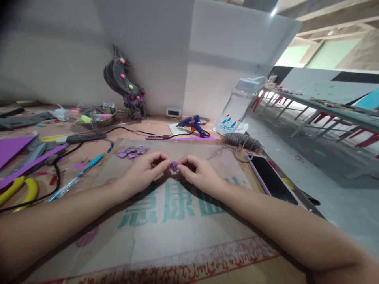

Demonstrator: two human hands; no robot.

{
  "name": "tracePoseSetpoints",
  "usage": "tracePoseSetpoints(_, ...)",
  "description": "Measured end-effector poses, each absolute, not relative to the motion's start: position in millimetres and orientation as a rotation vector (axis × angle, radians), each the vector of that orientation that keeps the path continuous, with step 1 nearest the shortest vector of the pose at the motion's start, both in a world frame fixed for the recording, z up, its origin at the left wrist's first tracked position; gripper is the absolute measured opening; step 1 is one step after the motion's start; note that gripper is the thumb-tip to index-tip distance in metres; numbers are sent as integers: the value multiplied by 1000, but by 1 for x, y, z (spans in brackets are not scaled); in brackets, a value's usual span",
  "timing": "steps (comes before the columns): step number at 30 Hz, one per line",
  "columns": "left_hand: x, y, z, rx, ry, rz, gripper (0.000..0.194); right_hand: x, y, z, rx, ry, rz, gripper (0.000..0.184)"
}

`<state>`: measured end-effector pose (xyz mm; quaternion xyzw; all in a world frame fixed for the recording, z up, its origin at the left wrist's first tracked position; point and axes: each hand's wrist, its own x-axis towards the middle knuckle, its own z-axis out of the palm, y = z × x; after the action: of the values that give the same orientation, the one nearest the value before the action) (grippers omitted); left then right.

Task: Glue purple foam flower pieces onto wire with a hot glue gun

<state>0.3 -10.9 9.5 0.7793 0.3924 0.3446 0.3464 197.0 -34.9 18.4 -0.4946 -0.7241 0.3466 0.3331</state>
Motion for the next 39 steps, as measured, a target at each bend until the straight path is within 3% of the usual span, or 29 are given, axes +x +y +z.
tracePoseSetpoints(5,0,-8,6,1958,966,920,33,196,-35,18,-1313,-1854,916,16)
tracePoseSetpoints(33,1,-12,7,2007,1012,790,21,197,-37,23,-1302,-1906,859,17)
tracePoseSetpoints(39,0,-10,7,1950,966,844,28,197,-37,23,-1353,-1908,802,18)
